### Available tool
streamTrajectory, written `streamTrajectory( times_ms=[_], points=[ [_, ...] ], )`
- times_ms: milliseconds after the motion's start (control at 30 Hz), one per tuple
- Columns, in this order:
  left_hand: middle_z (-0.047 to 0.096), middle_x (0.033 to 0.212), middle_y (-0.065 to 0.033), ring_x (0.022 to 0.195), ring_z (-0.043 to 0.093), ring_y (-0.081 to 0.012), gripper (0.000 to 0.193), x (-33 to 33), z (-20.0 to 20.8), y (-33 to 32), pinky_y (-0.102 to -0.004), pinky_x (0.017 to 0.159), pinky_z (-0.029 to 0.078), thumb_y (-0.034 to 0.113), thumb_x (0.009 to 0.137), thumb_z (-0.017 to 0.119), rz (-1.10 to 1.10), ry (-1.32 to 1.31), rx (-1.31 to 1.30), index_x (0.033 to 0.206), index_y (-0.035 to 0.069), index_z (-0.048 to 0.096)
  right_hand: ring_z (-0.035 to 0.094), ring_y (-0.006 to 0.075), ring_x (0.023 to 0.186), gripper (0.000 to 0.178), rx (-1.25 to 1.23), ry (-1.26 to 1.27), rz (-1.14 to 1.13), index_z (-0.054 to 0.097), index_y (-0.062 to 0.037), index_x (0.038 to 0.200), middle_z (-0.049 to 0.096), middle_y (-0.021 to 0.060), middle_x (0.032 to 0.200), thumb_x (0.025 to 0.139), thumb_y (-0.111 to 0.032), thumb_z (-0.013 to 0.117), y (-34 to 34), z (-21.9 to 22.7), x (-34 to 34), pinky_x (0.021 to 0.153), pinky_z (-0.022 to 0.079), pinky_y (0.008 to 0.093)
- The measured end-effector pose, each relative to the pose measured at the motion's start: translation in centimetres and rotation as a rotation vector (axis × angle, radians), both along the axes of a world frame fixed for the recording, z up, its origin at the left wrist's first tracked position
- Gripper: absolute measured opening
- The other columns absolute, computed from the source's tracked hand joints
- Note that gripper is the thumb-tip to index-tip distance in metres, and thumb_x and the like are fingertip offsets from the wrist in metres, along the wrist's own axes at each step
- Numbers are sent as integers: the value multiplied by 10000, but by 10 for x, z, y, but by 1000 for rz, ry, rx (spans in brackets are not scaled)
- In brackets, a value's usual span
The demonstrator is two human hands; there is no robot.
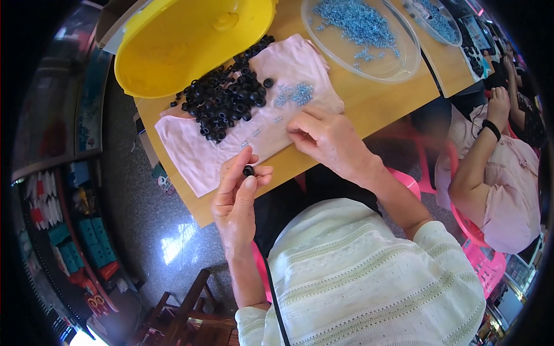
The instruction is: The person inserts small blue plastic pins into larger black plastic components by hand at an assembly table.
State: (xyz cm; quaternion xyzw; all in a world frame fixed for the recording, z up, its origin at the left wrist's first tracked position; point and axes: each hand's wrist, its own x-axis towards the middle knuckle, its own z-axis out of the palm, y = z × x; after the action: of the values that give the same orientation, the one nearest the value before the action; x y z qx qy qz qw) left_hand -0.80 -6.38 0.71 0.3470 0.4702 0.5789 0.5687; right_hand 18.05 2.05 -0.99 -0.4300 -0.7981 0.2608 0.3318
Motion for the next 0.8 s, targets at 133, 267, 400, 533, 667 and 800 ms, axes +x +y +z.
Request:
streamTrajectory(
  times_ms=[133,267,400,533,667,800],
  points=[
    [588,1136,-155,956,642,-180,375,-1,1,-1,-260,856,530,-2,938,516,-22,-79,-10,1312,-29,490,630,171,684,104,-104,129,2,600,-28,873,608,65,786,804,-9,676,1,-2,5,598,490,280],
    [601,1118,-196,948,654,-202,254,-5,-5,0,-280,833,547,-5,929,540,-56,-353,69,1180,-17,507,599,71,683,80,-324,252,-2,637,-36,902,633,15,803,838,-45,683,-4,7,6,582,470,223],
    [608,1109,-208,926,658,-191,168,-4,-5,0,-271,814,556,-5,919,557,-20,-402,-29,1081,2,510,588,59,666,75,-432,348,12,659,-37,909,643,-2,805,845,-61,689,-8,18,4,561,452,205],
    [617,1086,-185,868,660,-169,203,3,-6,2,-260,807,557,-10,907,578,22,-379,-69,1101,-5,519,578,58,654,77,-412,464,82,658,-35,905,644,5,828,840,-53,696,-13,30,-3,542,436,193],
    [634,994,-128,841,655,-155,236,8,-8,3,-263,811,556,-13,896,600,4,-333,-57,1121,-20,532,564,53,648,118,-387,510,187,661,-41,914,642,41,883,811,-15,712,-15,31,-14,525,416,181],
    [639,959,-106,828,657,-166,231,9,-7,5,-284,779,561,31,925,579,-1,-328,-44,1142,-33,533,586,69,656,135,-187,488,176,660,-34,916,642,53,892,798,-17,723,-15,29,-20,523,439,190]
  ],
)
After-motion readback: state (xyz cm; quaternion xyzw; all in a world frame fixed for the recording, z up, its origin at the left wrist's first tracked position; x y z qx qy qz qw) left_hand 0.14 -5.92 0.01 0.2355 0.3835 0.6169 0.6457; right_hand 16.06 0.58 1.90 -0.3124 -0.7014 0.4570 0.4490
